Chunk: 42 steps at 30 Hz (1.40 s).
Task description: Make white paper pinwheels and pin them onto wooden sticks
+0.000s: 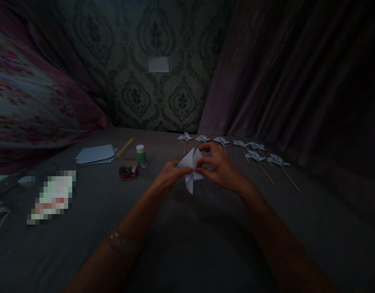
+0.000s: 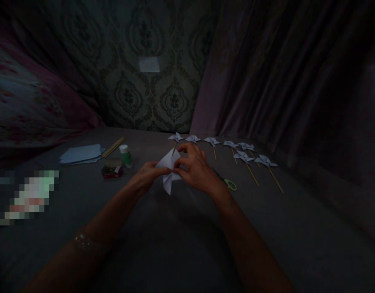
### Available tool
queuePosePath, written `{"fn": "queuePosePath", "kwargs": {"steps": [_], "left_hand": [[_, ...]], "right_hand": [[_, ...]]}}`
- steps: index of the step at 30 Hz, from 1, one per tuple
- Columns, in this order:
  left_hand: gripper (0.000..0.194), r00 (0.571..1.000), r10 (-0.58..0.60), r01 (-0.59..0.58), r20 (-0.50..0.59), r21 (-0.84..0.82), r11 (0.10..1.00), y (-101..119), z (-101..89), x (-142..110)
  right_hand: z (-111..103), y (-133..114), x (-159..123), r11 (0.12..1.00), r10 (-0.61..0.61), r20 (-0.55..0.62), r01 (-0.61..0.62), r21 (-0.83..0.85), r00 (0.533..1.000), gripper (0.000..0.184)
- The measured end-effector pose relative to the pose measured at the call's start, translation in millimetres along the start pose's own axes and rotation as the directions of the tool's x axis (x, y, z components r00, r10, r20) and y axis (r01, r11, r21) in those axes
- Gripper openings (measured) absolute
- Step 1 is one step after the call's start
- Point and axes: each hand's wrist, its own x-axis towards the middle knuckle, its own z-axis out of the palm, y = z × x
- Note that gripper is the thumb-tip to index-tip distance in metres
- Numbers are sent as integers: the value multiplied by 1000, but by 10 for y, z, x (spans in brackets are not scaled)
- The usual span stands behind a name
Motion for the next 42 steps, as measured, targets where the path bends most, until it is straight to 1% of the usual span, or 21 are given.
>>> {"fn": "queuePosePath", "kwargs": {"steps": [6, 13, 18, 32, 42], "left_hand": [[17, 999, 33, -33, 28, -17, 999, -28, -10, 16], [17, 1000, 1, -1, 4, -3, 1000, -10, 7, 16], [18, 1000, 14, -14, 8, -48, 999, -16, 11, 13], [18, 999, 26, -24, 23, -71, 997, -42, 5, 33], [17, 999, 41, -39, 31, -74, 997, -15, 21, 3]], "right_hand": [[7, 7, 1, 1000, 5, -12, -5, 6, 1000, 5], [5, 6, 2, 1000, 12, -11, -12, 0, 1000, 5], [-5, -6, 2, 1000, 18, -8, -18, -9, 1000, 6], [3, -25, 7, 998, 43, -10, -44, -38, 999, 7], [9, -39, 9, 996, 71, -11, -72, -50, 997, 6]]}}
